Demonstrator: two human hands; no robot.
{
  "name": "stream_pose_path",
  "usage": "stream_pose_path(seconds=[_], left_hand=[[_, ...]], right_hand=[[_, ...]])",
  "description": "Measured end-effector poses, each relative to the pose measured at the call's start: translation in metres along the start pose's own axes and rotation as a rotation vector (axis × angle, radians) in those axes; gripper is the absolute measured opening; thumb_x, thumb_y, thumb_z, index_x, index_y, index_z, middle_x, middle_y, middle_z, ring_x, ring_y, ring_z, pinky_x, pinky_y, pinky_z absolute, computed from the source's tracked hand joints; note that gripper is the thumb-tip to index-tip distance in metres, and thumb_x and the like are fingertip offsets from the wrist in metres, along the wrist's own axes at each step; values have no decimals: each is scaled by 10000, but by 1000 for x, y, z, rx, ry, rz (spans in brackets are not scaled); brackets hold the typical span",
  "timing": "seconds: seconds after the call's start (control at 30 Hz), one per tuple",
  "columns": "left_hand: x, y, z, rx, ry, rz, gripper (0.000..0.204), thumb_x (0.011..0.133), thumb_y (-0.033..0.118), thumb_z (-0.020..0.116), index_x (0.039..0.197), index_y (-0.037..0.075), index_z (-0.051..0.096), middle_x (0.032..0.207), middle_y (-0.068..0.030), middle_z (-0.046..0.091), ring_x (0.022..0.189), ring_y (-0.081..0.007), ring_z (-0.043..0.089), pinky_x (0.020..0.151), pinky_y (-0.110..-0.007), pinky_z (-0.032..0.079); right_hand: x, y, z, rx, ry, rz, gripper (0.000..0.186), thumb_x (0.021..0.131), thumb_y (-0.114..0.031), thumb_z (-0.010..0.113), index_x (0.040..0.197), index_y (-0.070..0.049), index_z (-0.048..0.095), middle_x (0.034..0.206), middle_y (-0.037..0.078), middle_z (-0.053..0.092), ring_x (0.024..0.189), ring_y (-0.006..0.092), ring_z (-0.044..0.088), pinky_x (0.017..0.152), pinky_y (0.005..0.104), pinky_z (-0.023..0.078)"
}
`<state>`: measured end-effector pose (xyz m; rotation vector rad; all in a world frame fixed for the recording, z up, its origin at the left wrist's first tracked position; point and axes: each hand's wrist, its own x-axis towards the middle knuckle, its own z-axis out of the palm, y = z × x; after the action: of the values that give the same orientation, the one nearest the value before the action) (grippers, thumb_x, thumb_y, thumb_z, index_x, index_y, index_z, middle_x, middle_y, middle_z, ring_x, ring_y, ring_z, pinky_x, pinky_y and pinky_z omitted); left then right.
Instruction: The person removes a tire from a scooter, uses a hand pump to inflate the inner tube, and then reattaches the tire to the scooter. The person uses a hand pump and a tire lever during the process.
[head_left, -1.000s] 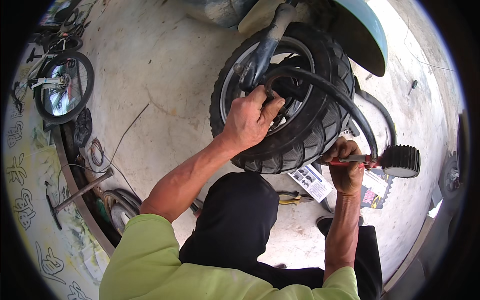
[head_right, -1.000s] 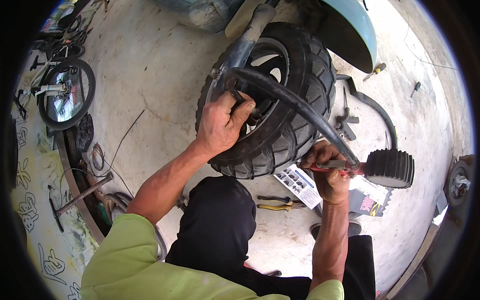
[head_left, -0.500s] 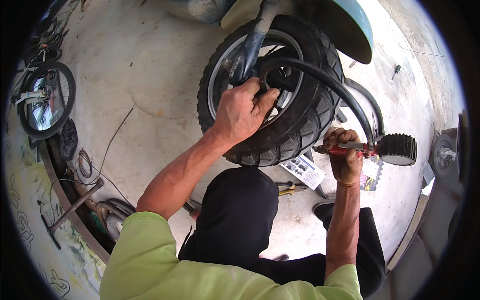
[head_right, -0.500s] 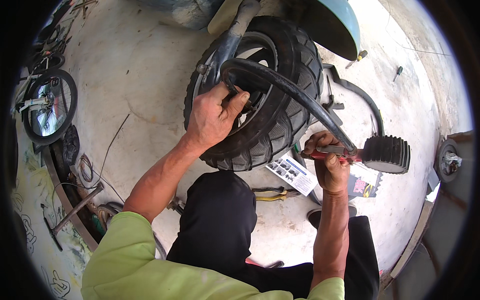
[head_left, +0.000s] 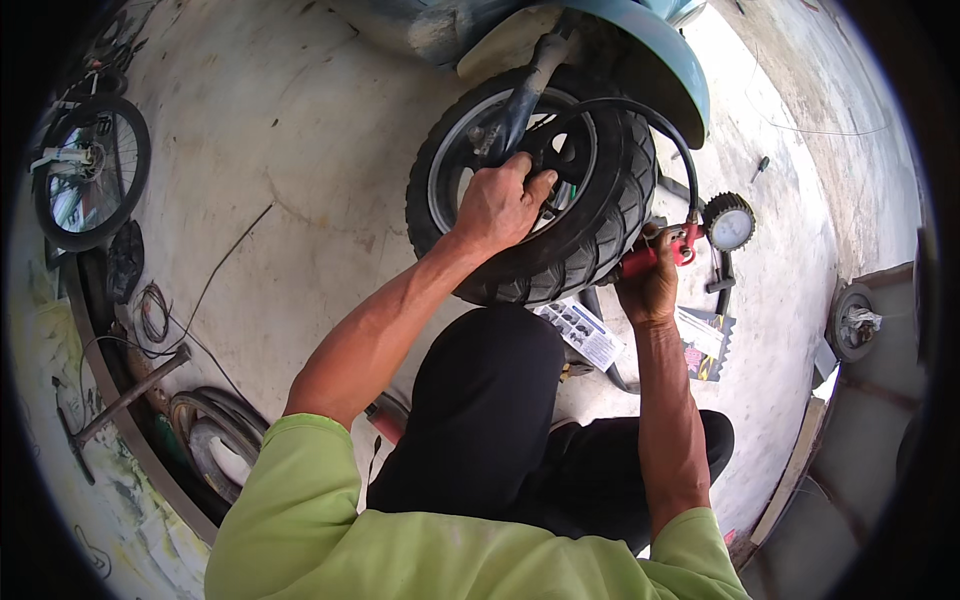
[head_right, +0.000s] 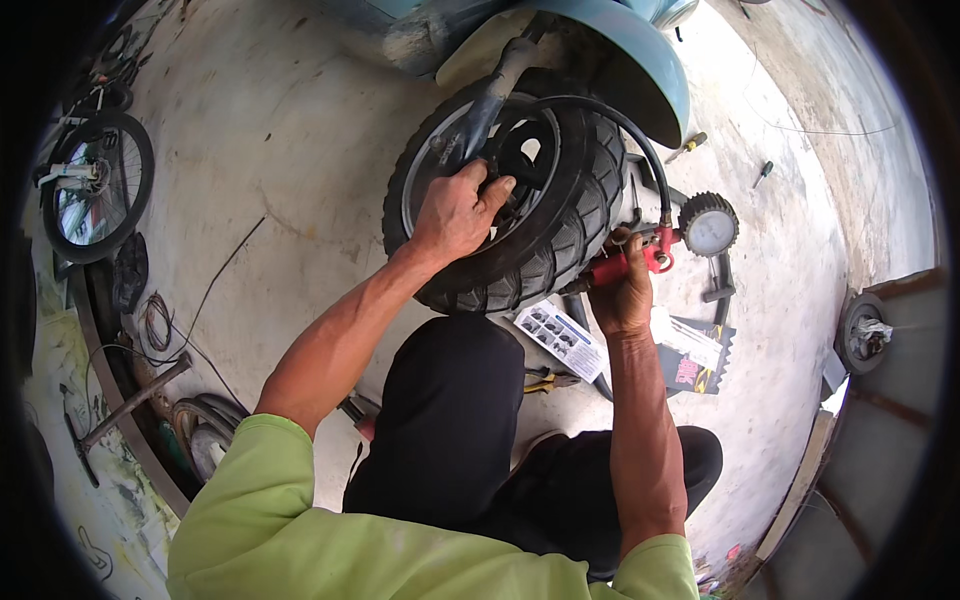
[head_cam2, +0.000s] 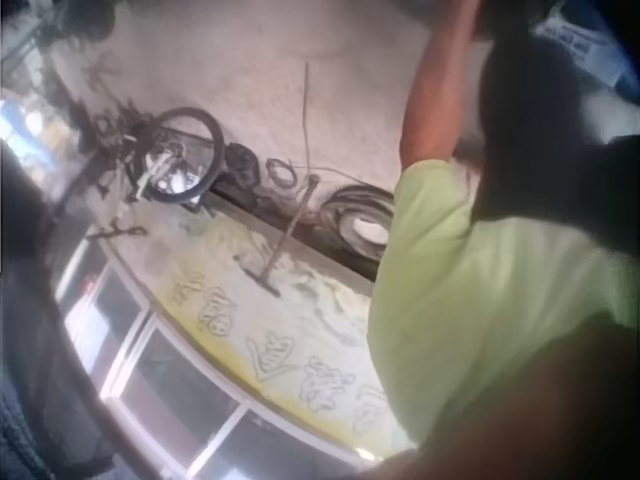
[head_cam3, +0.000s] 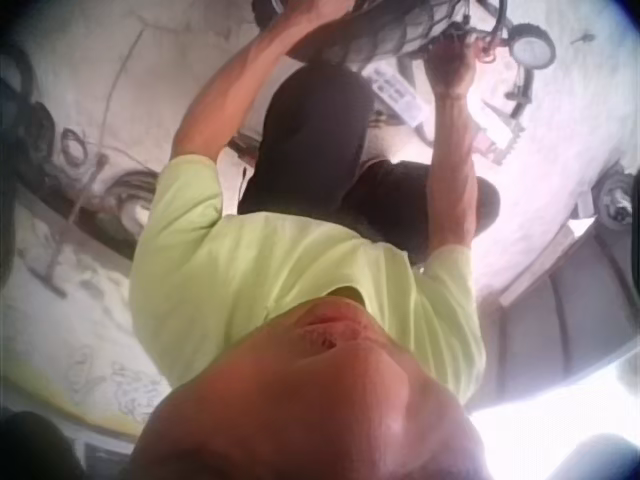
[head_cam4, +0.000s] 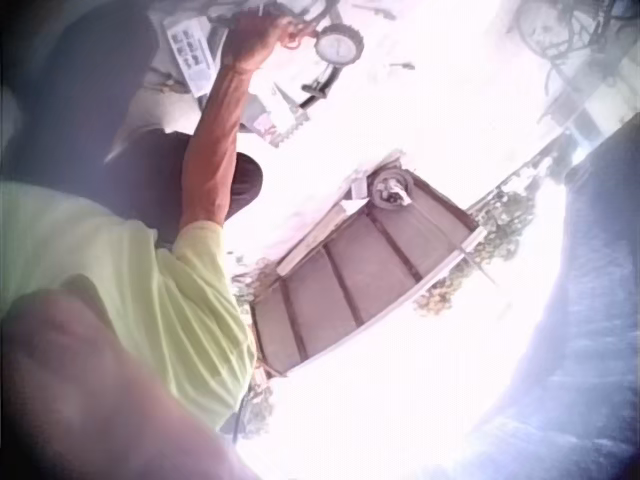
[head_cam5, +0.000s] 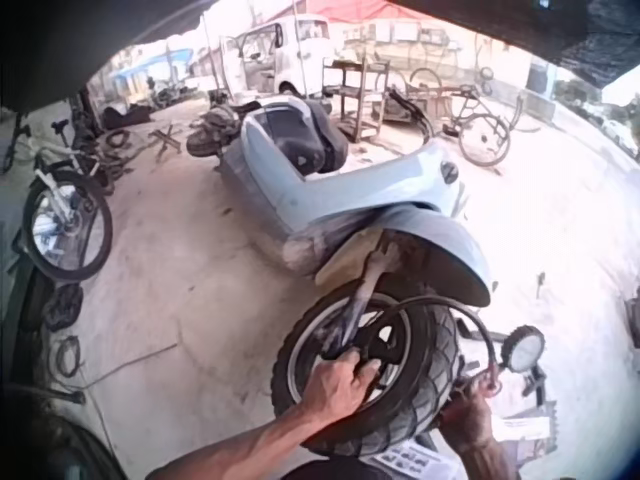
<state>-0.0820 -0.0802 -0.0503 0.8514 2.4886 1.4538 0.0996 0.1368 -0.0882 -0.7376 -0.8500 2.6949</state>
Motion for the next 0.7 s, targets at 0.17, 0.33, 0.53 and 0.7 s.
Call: stream_pose_path(seconds=[0.17,0.33,0.53,0.7], left_hand=[[-3,3,-4,38,27,-89,419,1027,374,660,851,3,578,663,-262,592,656,-484,631,583,-524,471],[-9,8,0,47,83,-122,450,1027,399,646,867,-18,592,701,-291,623,726,-513,657,622,-539,493],[-7,13,0,95,42,-215,374,1004,330,653,912,-31,620,698,-302,652,731,-506,686,655,-545,541],[-9,19,-2,69,17,-283,387,1017,346,640,956,-36,612,752,-310,668,794,-511,693,700,-550,541]], right_hand=[[-18,-3,8,-65,-77,45,382,1010,-489,683,1213,-167,648,1168,6,637,1112,201,597,915,412,492],[-16,18,18,14,-27,59,399,1006,-480,694,1239,-161,640,1265,43,649,1196,253,605,959,436,492],[-18,18,25,-20,-9,19,363,1010,-442,705,1217,-152,636,1160,-14,634,1054,186,611,874,394,501],[-18,18,28,-6,6,27,372,1008,-444,707,1231,-156,637,1190,-14,633,1120,194,600,939,416,488]])
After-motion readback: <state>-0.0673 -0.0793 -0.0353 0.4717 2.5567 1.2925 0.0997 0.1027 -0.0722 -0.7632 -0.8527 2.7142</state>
